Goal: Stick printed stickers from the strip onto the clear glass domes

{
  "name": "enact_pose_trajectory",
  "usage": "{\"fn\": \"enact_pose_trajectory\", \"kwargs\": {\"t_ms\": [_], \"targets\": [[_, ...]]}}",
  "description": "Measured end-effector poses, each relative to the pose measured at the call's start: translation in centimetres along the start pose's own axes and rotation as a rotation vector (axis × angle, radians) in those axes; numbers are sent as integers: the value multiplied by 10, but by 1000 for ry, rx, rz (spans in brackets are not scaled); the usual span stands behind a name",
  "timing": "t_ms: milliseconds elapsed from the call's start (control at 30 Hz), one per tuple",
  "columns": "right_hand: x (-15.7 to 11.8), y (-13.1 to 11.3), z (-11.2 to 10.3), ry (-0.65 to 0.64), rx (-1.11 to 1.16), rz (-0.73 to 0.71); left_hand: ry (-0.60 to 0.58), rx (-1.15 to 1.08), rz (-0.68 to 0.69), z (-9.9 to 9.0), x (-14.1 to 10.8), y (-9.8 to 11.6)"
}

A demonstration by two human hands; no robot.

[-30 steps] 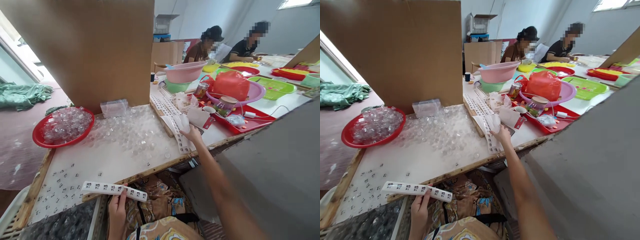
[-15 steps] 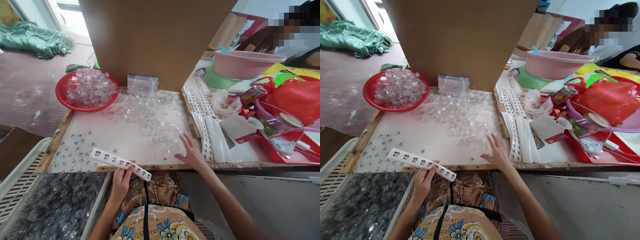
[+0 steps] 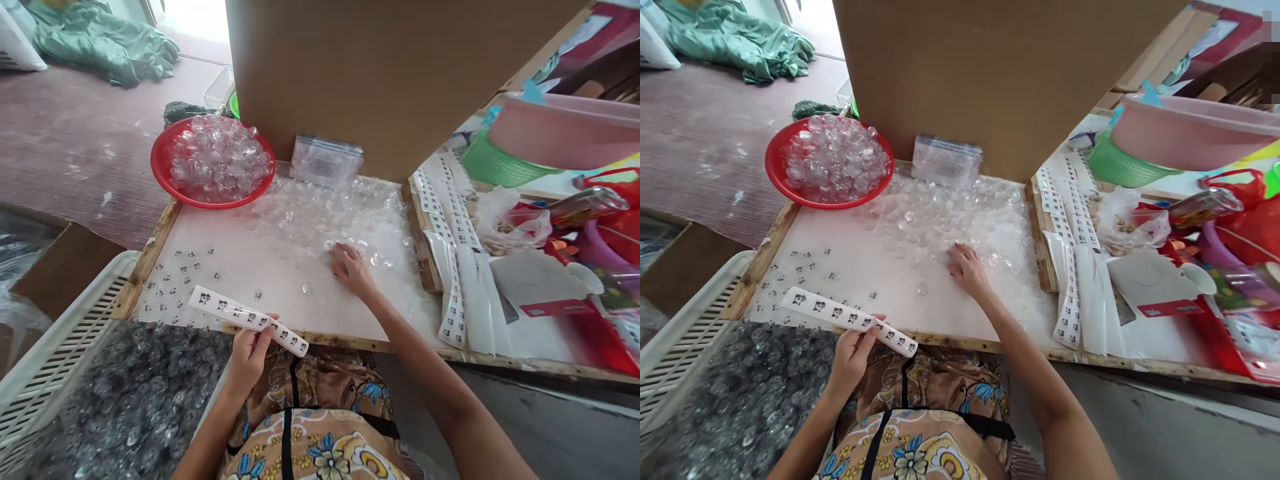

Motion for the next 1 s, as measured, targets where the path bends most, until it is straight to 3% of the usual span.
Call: {"fn": "enact_pose_trajectory", "kwargs": {"t_ms": [100,233,400,700,867,1000], "targets": [[2,5,-10,100,52,28,45,46,1,-15,-2,6],[-15,2,-28,214,24,53,125,60,-39,-28,-7,4],[-31,-15,-27,94,-106,-38,194,48,-48,-20,-7,4],[-39,-28,-26,16,-56,-102,334,-26,-128,-2,-11,2],[-37,-33,-20,-138,-108,-128,324,-37,-169,1,-11,2],[-34,-34,-17,-161,-75,-123,323,-63,-183,-1,-8,-2]]}}
Point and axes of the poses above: each hand's wrist, its own x-axis towards the middle knuckle, its own z-axis out of the palm, y = z × x, the point moved 8 cm from there along x, towards the middle knuckle, and after that the axes turned 12 degrees about -x, right-handed, at the moved point
